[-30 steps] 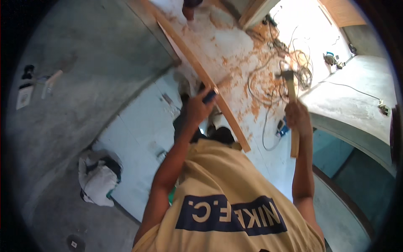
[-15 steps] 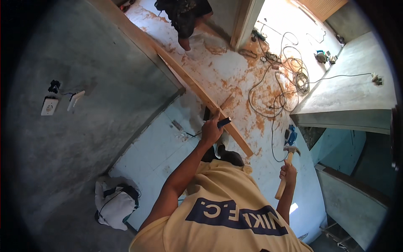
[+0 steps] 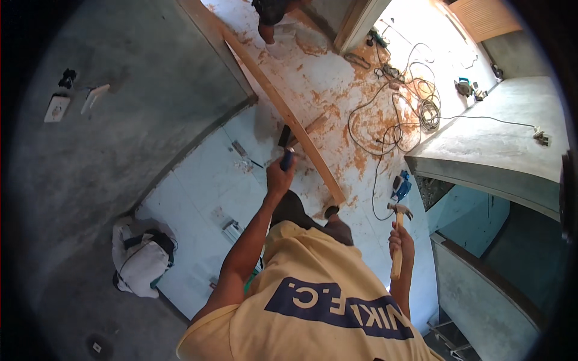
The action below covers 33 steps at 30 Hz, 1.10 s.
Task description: The person installs a wooden door frame by positioning a long wooden board against a doorway and hammering nails through a small wooden block to secure it. The person uses a hammer and holds a wooden block to guide the nails.
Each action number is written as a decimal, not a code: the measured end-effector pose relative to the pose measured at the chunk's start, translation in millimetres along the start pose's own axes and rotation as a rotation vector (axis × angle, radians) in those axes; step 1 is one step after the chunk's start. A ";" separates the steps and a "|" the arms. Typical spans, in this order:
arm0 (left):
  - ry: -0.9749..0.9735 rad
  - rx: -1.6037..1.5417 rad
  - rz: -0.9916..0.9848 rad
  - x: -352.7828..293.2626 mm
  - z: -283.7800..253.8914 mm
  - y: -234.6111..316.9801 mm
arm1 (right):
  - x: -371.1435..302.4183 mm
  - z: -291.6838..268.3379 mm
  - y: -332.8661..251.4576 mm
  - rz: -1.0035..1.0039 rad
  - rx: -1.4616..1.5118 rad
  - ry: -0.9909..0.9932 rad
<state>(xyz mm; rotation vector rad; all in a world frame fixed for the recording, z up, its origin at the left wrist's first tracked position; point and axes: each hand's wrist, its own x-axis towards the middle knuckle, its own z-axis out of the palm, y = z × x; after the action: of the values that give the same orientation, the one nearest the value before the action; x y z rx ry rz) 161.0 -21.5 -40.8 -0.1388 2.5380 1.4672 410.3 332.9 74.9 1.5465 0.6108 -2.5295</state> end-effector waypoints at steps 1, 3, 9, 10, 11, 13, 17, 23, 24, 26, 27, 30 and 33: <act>0.059 -0.039 -0.043 0.6 2.7 -4.8 | 3.5 -3.5 -8.4 0.013 -0.009 0.001; 0.132 -0.082 -0.091 -3.9 7.6 -2.7 | 17.4 -10.4 -32.5 0.088 0.051 -0.090; 0.377 -0.139 -0.207 -38.2 18.6 6.5 | 116.8 -48.9 -127.5 0.390 0.062 -0.069; 0.382 -0.172 -0.256 -50.7 22.6 2.3 | 136.6 -46.6 -148.4 0.436 0.021 -0.046; 0.417 -0.174 -0.278 -70.0 32.2 0.6 | 147.3 -46.7 -164.2 0.474 -0.009 -0.009; 0.480 -0.325 -0.358 -111.4 37.4 1.2 | 156.3 -32.5 -186.2 0.515 -0.105 -0.091; 0.539 -0.658 -0.299 -160.6 48.8 50.1 | 191.9 18.8 -210.5 0.325 -0.434 -0.195; 0.687 -0.571 -0.283 -199.9 27.5 40.3 | 217.5 86.9 -192.8 0.449 -0.394 -0.343; 0.711 -0.646 -0.315 -201.4 20.8 44.0 | 211.7 97.8 -181.7 0.436 -0.490 -0.382; 0.741 -0.788 -0.354 -198.0 3.6 46.4 | 207.7 123.5 -166.4 0.586 -0.453 -0.344; 0.747 -0.797 -0.353 -192.8 -2.0 47.5 | 205.2 132.1 -164.2 0.584 -0.463 -0.345; 0.765 -0.980 -0.292 -167.6 -24.0 55.6 | 196.9 162.6 -146.2 0.596 -0.615 -0.335; 0.762 -1.106 -0.134 -129.5 -42.9 81.2 | 197.7 193.3 -133.4 0.533 -0.709 -0.380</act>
<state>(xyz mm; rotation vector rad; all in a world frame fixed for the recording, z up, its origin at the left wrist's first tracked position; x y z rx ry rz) 266.7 -20.8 77.7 -1.1659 1.6513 2.9517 116.5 400.1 16.2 0.8103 0.7867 -1.8314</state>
